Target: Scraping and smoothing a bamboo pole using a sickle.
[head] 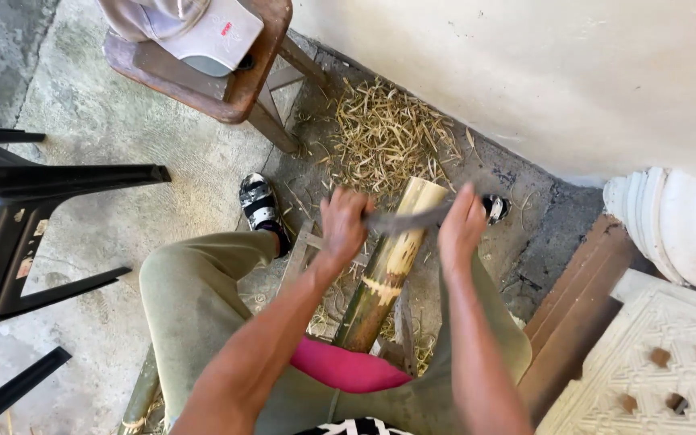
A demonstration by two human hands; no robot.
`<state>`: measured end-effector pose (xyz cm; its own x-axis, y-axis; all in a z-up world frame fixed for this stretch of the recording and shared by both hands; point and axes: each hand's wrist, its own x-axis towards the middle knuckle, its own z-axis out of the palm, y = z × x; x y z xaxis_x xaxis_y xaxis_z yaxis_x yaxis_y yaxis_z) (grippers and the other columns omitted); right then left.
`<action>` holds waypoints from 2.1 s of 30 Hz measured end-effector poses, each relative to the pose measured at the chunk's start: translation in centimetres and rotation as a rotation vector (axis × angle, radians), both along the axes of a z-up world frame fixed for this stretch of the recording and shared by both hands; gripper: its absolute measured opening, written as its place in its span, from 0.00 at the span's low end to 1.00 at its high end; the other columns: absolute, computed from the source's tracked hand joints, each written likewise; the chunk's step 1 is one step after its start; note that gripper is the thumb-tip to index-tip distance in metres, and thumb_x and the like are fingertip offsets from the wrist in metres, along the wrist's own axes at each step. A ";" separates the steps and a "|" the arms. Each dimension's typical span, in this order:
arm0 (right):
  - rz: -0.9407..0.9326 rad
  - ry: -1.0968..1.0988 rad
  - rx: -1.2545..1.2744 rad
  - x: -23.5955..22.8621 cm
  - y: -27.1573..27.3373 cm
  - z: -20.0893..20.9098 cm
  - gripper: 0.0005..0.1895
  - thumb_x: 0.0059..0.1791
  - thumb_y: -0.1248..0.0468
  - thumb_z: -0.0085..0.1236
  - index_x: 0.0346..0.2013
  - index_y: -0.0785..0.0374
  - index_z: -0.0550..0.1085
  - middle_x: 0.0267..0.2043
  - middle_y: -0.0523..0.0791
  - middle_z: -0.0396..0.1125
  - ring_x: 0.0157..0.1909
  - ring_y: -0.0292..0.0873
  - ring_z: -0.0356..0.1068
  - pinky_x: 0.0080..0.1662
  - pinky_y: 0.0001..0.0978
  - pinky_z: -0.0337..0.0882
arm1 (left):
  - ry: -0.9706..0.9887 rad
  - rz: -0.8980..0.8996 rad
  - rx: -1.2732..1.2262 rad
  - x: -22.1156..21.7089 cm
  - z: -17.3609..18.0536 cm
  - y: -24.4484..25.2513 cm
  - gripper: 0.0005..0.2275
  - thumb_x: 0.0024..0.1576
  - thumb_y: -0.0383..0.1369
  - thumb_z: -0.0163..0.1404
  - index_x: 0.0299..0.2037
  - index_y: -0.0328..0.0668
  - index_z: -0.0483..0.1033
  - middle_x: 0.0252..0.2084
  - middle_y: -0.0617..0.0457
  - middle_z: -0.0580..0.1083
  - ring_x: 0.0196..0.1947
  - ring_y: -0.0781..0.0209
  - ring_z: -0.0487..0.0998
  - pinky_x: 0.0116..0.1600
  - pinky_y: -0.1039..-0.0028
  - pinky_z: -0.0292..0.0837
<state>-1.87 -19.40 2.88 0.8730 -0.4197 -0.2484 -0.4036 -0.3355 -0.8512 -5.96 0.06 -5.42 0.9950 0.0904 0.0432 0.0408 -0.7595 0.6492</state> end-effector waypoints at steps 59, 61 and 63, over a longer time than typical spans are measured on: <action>-0.290 0.214 0.555 -14.6 -1.1 -3.2 0.30 0.54 0.37 0.44 0.37 0.63 0.73 0.30 0.44 0.70 0.32 0.39 0.69 0.36 0.36 0.70 | 0.053 -0.159 0.174 -4.5 9.5 3.8 0.17 0.62 0.43 0.55 0.23 0.45 0.73 0.25 0.54 0.70 0.29 0.58 0.62 0.37 0.62 0.53; -0.282 0.286 0.488 -15.6 -0.2 -3.2 0.30 0.58 0.40 0.39 0.30 0.62 0.70 0.22 0.43 0.62 0.23 0.40 0.61 0.28 0.39 0.63 | -0.079 -0.379 0.281 -5.4 8.6 4.0 0.13 0.61 0.39 0.54 0.26 0.45 0.74 0.25 0.53 0.70 0.29 0.57 0.64 0.41 0.59 0.56; -0.276 0.205 0.371 -16.8 0.0 -6.6 0.30 0.61 0.43 0.41 0.28 0.64 0.69 0.22 0.43 0.59 0.24 0.39 0.58 0.29 0.38 0.61 | -0.131 -0.400 0.278 -5.2 9.1 4.0 0.10 0.60 0.36 0.54 0.27 0.44 0.74 0.27 0.53 0.71 0.31 0.56 0.66 0.41 0.59 0.55</action>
<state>-18.62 -19.38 -3.74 0.6593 -0.4792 -0.5793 -0.6061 0.1171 -0.7867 -11.21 4.01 3.65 0.9340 -0.3293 0.1384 -0.3569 -0.8439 0.4005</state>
